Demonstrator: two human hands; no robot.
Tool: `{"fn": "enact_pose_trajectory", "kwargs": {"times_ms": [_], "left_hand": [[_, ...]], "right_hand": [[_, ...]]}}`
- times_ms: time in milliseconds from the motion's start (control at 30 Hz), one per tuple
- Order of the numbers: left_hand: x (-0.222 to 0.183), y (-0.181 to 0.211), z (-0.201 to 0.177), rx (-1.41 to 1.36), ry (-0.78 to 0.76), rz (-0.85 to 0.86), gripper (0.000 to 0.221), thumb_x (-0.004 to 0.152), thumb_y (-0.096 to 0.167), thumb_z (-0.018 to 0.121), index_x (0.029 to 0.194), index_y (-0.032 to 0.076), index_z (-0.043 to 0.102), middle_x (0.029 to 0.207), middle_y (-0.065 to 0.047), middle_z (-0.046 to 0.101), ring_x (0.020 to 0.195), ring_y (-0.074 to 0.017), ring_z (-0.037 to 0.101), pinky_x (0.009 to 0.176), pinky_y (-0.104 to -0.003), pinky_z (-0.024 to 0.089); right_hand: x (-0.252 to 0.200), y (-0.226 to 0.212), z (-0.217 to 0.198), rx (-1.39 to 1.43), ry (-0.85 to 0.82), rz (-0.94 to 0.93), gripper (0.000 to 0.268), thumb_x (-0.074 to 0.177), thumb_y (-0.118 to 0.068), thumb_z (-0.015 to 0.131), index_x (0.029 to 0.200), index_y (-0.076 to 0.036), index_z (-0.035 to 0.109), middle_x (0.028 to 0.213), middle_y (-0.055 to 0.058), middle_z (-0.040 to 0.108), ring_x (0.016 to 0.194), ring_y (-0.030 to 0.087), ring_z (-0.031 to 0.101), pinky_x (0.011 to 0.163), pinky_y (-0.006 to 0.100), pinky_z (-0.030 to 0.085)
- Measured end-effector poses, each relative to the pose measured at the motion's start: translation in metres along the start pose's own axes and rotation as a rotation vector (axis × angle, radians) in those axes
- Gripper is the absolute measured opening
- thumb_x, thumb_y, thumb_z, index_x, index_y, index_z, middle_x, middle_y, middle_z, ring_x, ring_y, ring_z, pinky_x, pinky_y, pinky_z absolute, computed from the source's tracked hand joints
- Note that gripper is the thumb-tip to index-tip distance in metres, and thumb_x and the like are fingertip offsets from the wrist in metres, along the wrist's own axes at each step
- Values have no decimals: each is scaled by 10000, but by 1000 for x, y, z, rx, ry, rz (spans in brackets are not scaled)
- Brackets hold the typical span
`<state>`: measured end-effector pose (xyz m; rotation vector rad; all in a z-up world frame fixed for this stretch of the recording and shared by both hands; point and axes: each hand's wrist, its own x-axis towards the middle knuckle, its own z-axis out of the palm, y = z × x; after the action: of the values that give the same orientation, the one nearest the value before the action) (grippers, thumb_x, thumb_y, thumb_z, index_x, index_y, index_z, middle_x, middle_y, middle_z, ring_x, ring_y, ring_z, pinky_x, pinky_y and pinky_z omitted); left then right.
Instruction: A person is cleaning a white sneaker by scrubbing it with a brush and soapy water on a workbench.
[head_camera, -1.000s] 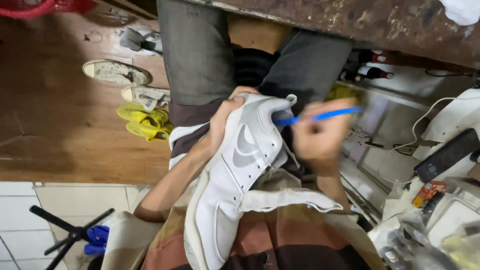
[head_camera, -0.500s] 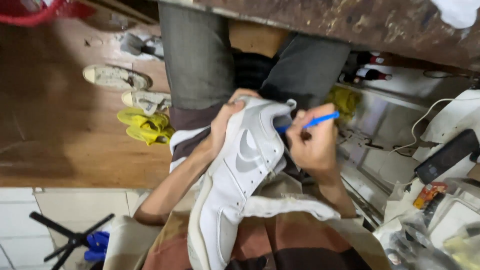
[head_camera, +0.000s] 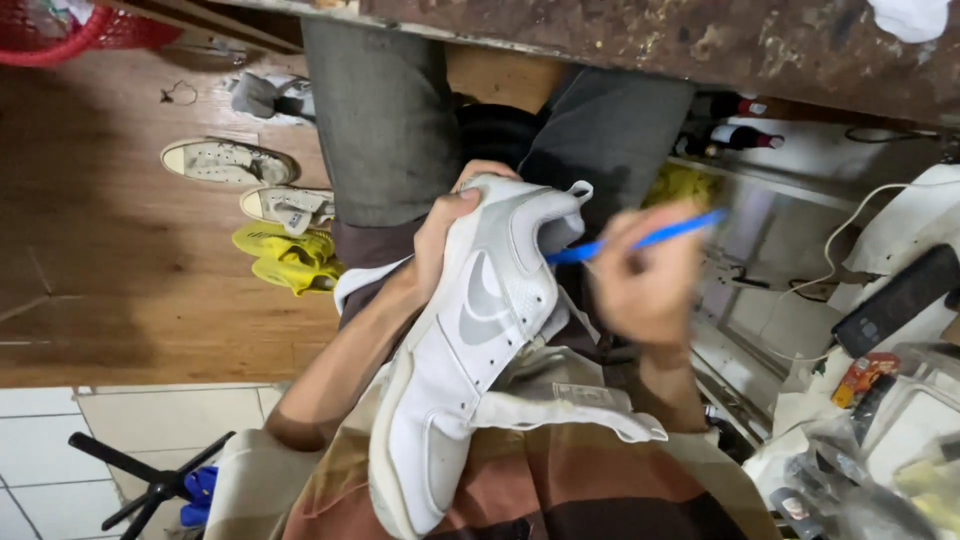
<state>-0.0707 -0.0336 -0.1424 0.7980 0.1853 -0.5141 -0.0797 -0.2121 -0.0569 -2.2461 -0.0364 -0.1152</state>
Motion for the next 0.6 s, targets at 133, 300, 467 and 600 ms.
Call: {"fn": "enact_pose_trajectory", "kwargs": {"times_ms": [133, 300, 467, 600], "left_hand": [[0, -2, -3, -65, 1, 14, 493, 849, 424, 424, 1177, 67, 509, 962, -124, 553, 891, -193, 536, 922, -318, 380], [6, -14, -9, -71, 5, 36, 489, 850, 418, 406, 1172, 65, 509, 934, -133, 552, 871, -208, 530, 924, -316, 371], [10, -4, -3, -80, 16, 48, 478, 851, 420, 418, 1165, 69, 506, 932, -128, 548, 868, -201, 532, 915, -314, 376], [11, -12, -17, -73, 23, 49, 488, 842, 427, 433, 1158, 62, 504, 908, -120, 537, 854, -201, 521, 900, -304, 376]], "right_hand": [[-2, 9, 9, -35, 147, -49, 53, 852, -11, 478, 861, -41, 436, 726, 138, 455, 621, 243, 470, 629, 340, 397], [-1, 21, -6, 111, 211, 120, 150, 884, 4, 471, 884, -101, 363, 687, 13, 375, 577, 96, 393, 584, 237, 339], [-12, 11, -3, 172, 80, 166, 168, 868, 34, 481, 856, -85, 363, 712, 37, 394, 593, 116, 437, 571, 243, 372], [-23, -5, 13, 197, -41, 193, 161, 871, 30, 481, 818, -70, 365, 599, 30, 391, 500, 117, 388, 492, 243, 351]]}}
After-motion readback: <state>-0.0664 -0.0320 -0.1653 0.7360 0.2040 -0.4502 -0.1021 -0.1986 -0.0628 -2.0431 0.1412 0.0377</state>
